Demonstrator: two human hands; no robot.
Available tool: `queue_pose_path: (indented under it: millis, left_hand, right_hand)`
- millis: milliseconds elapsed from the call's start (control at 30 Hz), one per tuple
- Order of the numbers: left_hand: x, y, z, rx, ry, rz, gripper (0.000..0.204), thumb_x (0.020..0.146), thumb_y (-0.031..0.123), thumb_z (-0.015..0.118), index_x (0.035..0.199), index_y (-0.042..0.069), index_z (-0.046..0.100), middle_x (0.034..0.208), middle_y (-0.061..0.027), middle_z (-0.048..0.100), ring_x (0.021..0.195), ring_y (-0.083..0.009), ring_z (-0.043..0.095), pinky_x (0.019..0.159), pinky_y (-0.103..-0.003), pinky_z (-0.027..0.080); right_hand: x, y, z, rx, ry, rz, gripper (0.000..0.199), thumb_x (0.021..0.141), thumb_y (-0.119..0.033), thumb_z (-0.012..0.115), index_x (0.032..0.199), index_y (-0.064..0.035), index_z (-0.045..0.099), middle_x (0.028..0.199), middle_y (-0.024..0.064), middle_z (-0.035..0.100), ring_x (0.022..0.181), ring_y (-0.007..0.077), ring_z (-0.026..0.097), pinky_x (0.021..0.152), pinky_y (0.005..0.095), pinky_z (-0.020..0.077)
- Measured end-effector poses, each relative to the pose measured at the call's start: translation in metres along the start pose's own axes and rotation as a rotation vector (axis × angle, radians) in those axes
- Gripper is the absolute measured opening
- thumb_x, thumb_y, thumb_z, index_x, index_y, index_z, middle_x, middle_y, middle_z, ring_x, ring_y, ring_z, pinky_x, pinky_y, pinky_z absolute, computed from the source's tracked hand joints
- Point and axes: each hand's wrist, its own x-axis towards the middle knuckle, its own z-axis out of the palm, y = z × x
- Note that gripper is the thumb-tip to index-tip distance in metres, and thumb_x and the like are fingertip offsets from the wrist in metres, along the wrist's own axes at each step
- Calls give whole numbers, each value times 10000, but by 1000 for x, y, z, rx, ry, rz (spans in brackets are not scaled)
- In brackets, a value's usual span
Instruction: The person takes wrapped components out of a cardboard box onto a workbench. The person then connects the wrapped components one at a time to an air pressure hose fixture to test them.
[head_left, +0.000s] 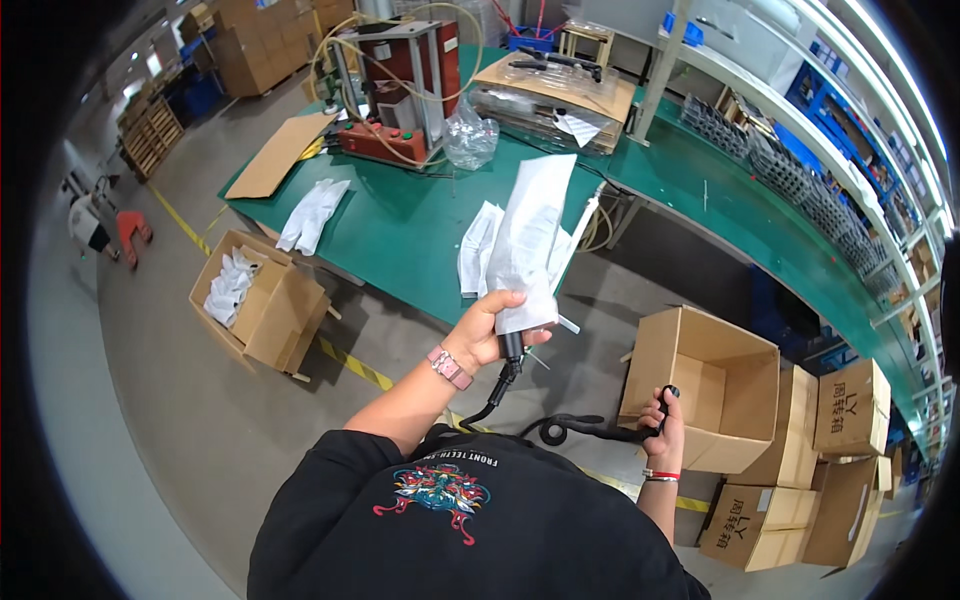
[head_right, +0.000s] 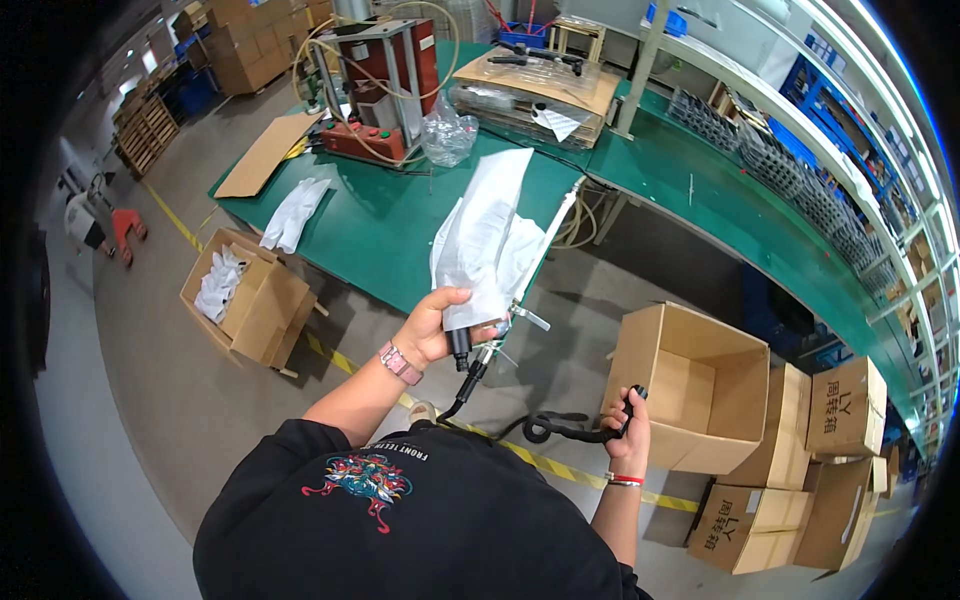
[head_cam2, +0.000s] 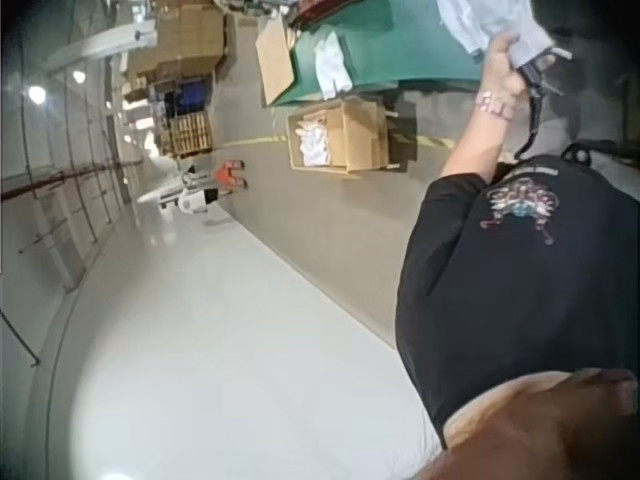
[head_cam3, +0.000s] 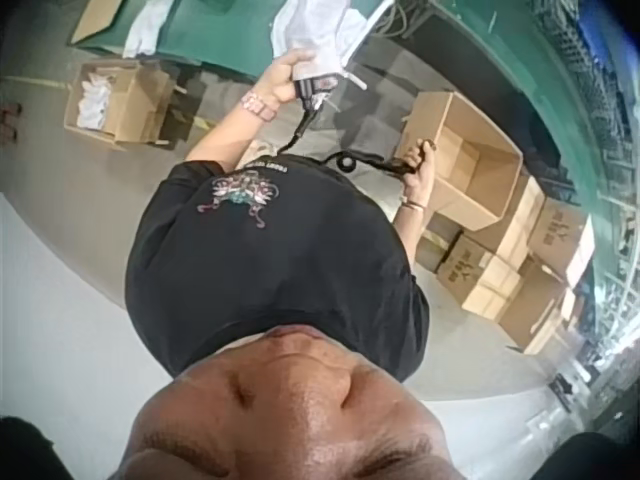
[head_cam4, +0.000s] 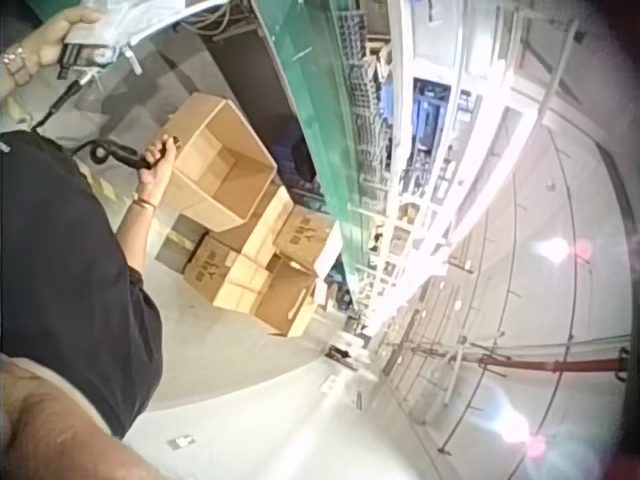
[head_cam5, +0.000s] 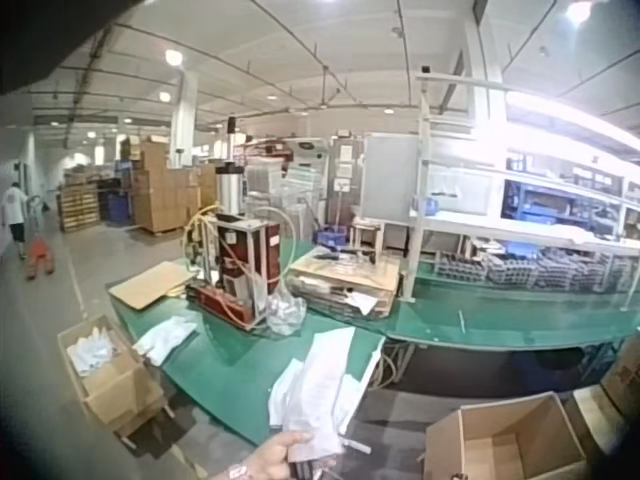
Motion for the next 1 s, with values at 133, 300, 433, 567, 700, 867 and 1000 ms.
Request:
queue_pose_path:
  millis: [133, 300, 433, 567, 700, 867, 1000]
  left_hand:
    - [-13, 9, -13, -155, -46, -123, 445, 755, 99, 587, 1143, -69, 449, 979, -189, 573, 865, -293, 594, 741, -424, 531]
    - [-47, -45, -41, -83, 51, -351, 437, 741, 79, 596, 1125, -78, 457, 973, -179, 584, 811, -299, 596, 715, -411, 529]
    - [-81, -48, -34, 245, 24, -553, 298, 764, 106, 574, 1008, -59, 530, 854, -159, 602, 667, -225, 582, 568, -293, 460]
    - [-106, -5, -46, 74, 186, -519, 272, 774, 104, 567, 995, -50, 526, 798, -136, 589, 558, -173, 514, 479, -244, 406]
    - [-128, 83, -69, -118, 374, -244, 277, 763, 76, 583, 987, -50, 481, 736, -128, 553, 518, -170, 483, 444, -244, 406]
    - [-146, 142, -144, -224, 722, -43, 198, 772, 67, 564, 934, -12, 481, 684, -104, 515, 534, -152, 480, 454, -210, 399]
    - [-144, 152, -151, -396, 572, -140, 227, 785, 98, 551, 975, -4, 482, 696, -98, 522, 520, -132, 445, 412, -193, 342]
  right_hand:
    - [3, 18, 30, -76, 14, 13, 124, 849, -171, 562, 889, -57, 532, 681, 26, 495, 448, 33, 398, 374, 136, 338]
    - [20, 45, 73, -282, 21, 29, 126, 846, -168, 565, 898, -58, 532, 739, 63, 553, 450, 33, 399, 376, 133, 341]
    - [27, 53, 85, -217, 89, 49, 155, 845, -168, 563, 927, -41, 528, 812, 93, 597, 456, 35, 406, 377, 131, 333]
    - [31, 30, 71, -154, 90, 33, 161, 836, -163, 575, 892, -23, 518, 793, 71, 598, 456, 31, 428, 374, 127, 351]
    - [27, 17, 65, -210, 97, -53, 154, 836, -162, 574, 884, -29, 515, 780, 58, 589, 462, 30, 431, 372, 130, 352]
    - [35, 38, 74, -264, 153, -87, 145, 837, -159, 570, 888, -40, 505, 773, 49, 576, 462, 29, 423, 368, 133, 341]
    - [38, 76, 106, -304, 160, -120, 135, 840, -150, 564, 906, -58, 490, 780, 60, 566, 468, 29, 409, 368, 135, 327]
